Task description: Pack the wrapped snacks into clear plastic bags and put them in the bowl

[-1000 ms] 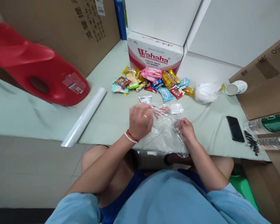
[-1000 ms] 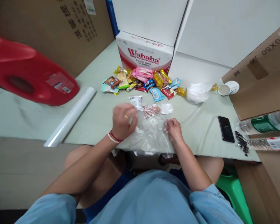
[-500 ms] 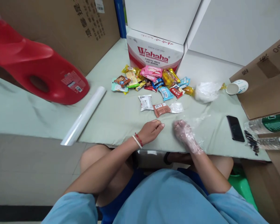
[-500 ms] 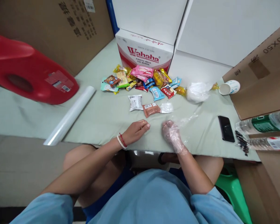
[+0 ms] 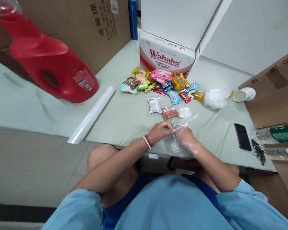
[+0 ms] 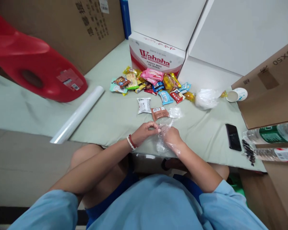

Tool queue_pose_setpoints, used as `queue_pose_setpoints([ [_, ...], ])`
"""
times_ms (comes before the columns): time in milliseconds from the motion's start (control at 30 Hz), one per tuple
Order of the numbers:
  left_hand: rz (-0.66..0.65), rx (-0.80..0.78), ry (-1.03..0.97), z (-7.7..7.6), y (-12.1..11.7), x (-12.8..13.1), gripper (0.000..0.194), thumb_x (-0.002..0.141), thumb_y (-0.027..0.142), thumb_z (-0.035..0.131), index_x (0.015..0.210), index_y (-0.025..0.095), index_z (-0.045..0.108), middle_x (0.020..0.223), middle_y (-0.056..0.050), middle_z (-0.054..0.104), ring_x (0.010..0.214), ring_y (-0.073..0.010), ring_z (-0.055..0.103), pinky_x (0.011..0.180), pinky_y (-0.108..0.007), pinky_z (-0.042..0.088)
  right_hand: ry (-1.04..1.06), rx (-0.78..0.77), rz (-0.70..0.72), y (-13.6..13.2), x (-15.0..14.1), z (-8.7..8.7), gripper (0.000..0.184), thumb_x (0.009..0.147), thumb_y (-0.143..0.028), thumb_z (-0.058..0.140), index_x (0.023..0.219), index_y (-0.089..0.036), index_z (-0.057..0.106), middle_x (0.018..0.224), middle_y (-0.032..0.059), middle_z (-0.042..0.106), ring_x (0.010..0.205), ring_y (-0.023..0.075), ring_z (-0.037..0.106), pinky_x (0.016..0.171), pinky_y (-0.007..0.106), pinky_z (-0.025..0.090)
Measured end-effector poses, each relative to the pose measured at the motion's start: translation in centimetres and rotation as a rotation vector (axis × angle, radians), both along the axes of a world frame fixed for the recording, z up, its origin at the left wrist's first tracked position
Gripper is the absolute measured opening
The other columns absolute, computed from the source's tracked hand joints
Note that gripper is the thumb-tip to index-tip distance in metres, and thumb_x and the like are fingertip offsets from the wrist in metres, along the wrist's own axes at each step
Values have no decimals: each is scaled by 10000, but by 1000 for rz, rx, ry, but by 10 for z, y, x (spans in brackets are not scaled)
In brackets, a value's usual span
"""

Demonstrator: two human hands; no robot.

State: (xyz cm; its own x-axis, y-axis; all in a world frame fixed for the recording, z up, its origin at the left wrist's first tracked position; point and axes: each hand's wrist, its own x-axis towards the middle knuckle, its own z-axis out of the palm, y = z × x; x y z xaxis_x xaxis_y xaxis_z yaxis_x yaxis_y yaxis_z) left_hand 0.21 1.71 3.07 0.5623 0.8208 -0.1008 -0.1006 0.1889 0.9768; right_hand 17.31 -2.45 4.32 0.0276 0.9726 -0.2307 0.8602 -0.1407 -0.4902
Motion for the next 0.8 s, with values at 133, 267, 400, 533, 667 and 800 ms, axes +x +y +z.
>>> queue_pose_setpoints([
  [133, 34, -236, -188, 6, 1, -11, 330, 642, 345, 824, 680, 182, 539, 894, -17, 629, 925, -180, 631, 859, -311, 484, -259, -52, 72, 0, 9, 1, 17, 816, -216, 663, 824, -216, 679, 793, 104, 718, 741, 263, 652, 648, 312, 339],
  [267, 187, -384, -169, 7, 4, -26, 332, 711, 349, 764, 705, 202, 466, 722, 22, 596, 764, -154, 657, 719, -267, 495, 17, 137, -130, -11, 32, -5, 139, 905, -319, 533, 834, -231, 614, 719, 26, 661, 672, 192, 584, 649, 281, 381],
  [400, 361, -283, 59, -5, 4, -37, 338, 773, 369, 740, 699, 207, 452, 610, 59, 533, 573, -112, 598, 576, -224, 412, 447, 234, -448, -24, 47, -22, 259, 868, -487, 603, 825, -233, 582, 650, -20, 606, 531, 143, 500, 543, 269, 399],
  [533, 349, -141, 213, -6, 0, -48, 418, 737, 412, 816, 742, 210, 449, 652, 85, 533, 488, -81, 551, 550, -227, 408, 753, 199, -632, -29, 49, -34, 365, 779, -559, 718, 830, -235, 557, 642, -52, 576, 435, 99, 419, 404, 243, 316],
  [667, 138, -265, 243, 1, 2, -61, 539, 635, 470, 910, 921, 197, 544, 687, 48, 640, 486, -86, 526, 511, -223, 396, 814, 208, -679, -28, 52, -34, 376, 759, -537, 763, 850, -229, 567, 658, -56, 590, 436, 82, 433, 368, 212, 299],
  [800, -37, -370, 226, 3, 10, -69, 477, 666, 533, 869, 757, 171, 572, 565, 9, 619, 420, -71, 448, 428, -206, 292, 866, 241, -690, -28, 57, -26, 411, 729, -539, 802, 841, -227, 558, 649, -63, 578, 419, 67, 422, 337, 189, 271],
])
